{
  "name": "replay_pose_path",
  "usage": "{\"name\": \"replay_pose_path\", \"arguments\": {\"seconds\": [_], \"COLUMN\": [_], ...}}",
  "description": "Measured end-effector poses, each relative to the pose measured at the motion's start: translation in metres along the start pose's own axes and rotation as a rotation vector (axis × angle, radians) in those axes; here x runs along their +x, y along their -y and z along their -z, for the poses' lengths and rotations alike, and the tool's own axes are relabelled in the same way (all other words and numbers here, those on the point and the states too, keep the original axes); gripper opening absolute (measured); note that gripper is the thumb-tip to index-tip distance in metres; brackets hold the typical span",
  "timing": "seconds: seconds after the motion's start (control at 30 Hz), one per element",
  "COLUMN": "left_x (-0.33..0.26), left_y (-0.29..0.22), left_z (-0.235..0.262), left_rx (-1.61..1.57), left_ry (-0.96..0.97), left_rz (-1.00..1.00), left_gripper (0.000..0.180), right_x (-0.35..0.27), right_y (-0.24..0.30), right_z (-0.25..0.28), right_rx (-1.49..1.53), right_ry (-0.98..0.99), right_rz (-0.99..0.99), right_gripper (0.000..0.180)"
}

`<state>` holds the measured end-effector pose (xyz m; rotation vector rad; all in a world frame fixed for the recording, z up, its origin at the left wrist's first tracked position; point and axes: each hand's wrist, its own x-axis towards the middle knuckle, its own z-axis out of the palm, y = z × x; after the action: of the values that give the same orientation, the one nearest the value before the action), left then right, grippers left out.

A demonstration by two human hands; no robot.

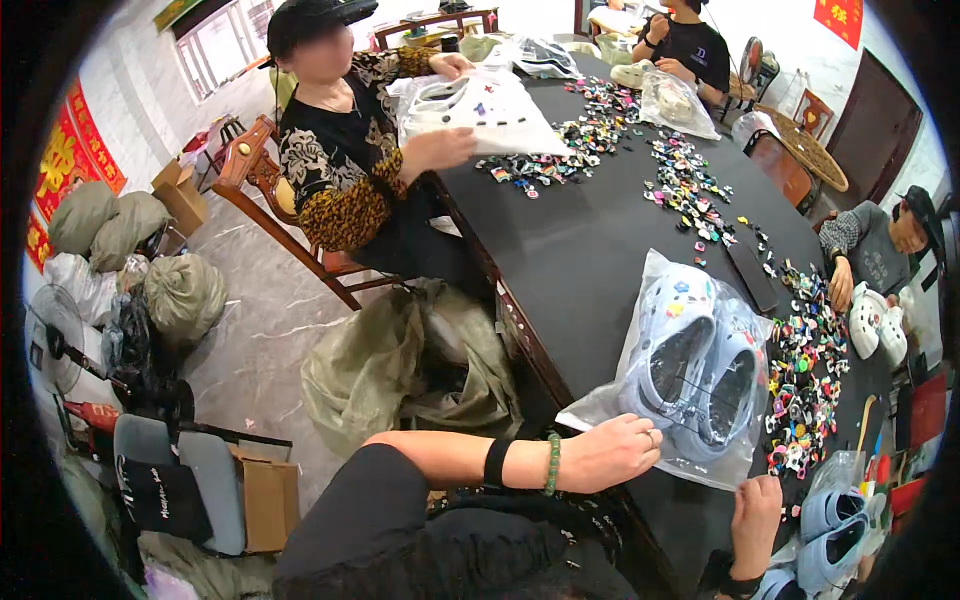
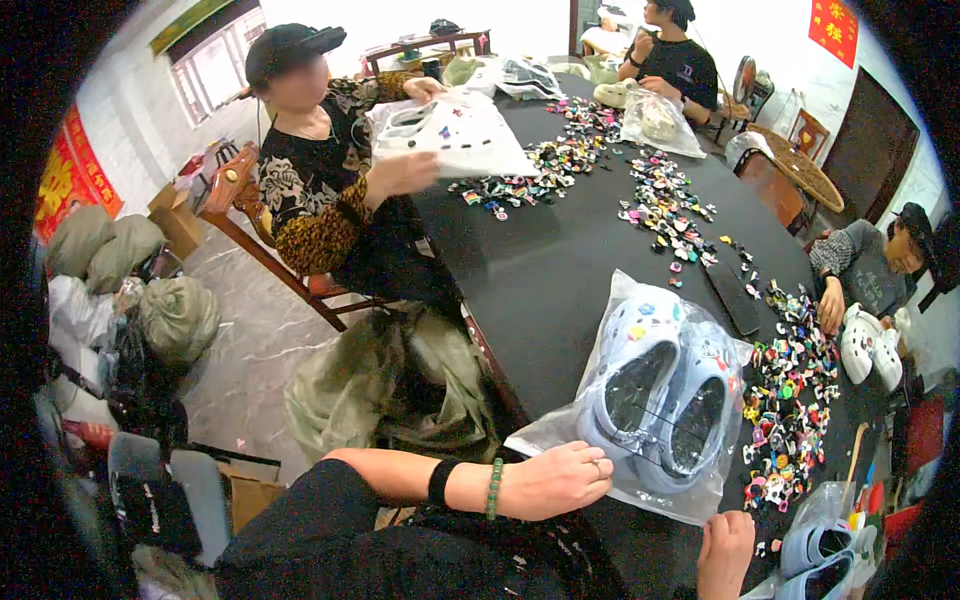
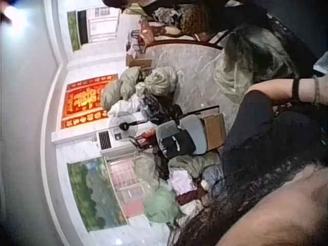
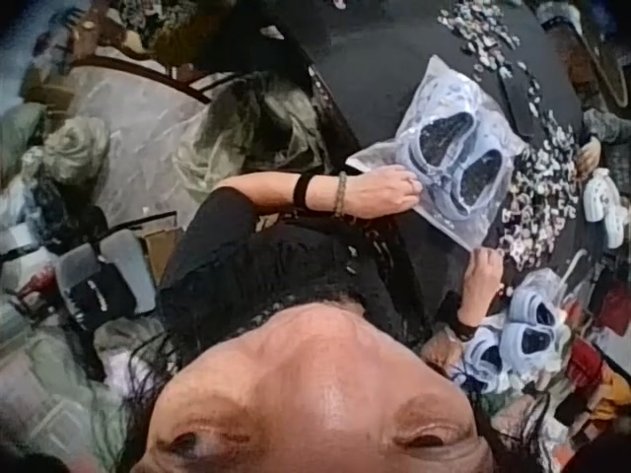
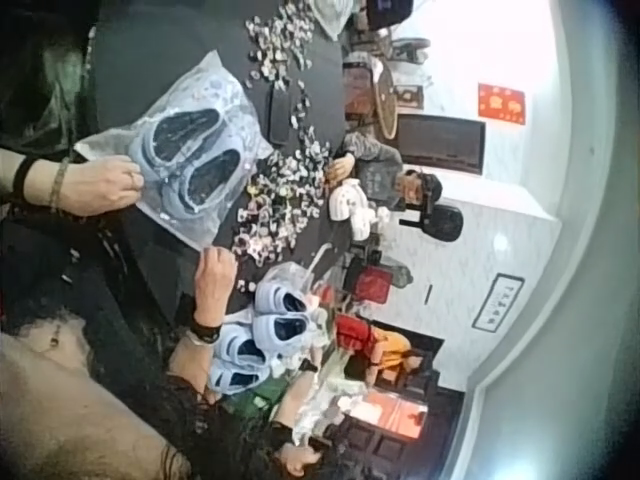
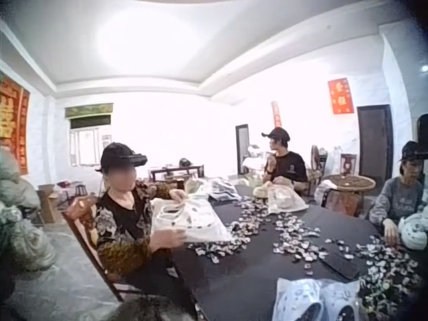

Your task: The recorder is attaching decorative charms to clogs in a manufacturing environment.

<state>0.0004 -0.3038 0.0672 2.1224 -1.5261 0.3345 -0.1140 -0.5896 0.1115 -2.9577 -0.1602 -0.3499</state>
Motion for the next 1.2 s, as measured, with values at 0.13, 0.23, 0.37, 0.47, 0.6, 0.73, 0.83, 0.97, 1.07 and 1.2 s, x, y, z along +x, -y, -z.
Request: {"name": "replay_pose_path", "arguments": {"seconds": [0.13,0.23,0.37,0.47,0.6,0.73,0.83,0.97,1.07,1.2], "left_x": [0.0,-0.005,-0.012,-0.022,-0.038,-0.044,-0.038,-0.041,-0.026,-0.013], "left_y": [-0.003,-0.002,0.02,0.046,0.066,0.096,0.13,0.206,0.234,0.256], "left_z": [0.002,0.004,0.046,0.083,0.105,0.102,0.1,0.115,0.122,0.121], "left_rx": [-0.028,-0.101,-0.01,0.091,0.151,0.128,0.167,0.318,0.391,0.322], "left_ry": [0.022,-0.04,-0.315,-0.436,-0.519,-0.521,-0.541,-0.543,-0.372,-0.202], "left_rz": [0.012,0.031,0.015,0.171,0.317,0.369,0.456,0.528,0.67,0.705], "left_gripper": [0.021,0.02,0.024,0.021,0.018,0.021,0.025,0.032,0.046,0.062], "right_x": [-0.002,-0.004,-0.006,-0.007,0.008,0.052,0.084,0.113,0.122,0.15], "right_y": [-0.002,-0.005,-0.01,-0.002,0.002,0.025,0.047,0.08,0.092,0.111], "right_z": [-0.003,-0.005,-0.006,0.005,0.023,0.043,0.055,0.054,0.06,0.067], "right_rx": [-0.044,-0.019,-0.011,0.018,0.071,0.113,0.273,0.214,0.198,0.181], "right_ry": [0.004,0.046,0.091,0.164,0.295,0.252,0.117,0.1,0.119,0.105], "right_rz": [0.006,0.011,0.004,-0.008,0.031,0.16,0.174,0.332,0.402,0.472], "right_gripper": [0.012,0.013,0.019,0.027,0.036,0.038,0.039,0.033,0.031,0.027]}}
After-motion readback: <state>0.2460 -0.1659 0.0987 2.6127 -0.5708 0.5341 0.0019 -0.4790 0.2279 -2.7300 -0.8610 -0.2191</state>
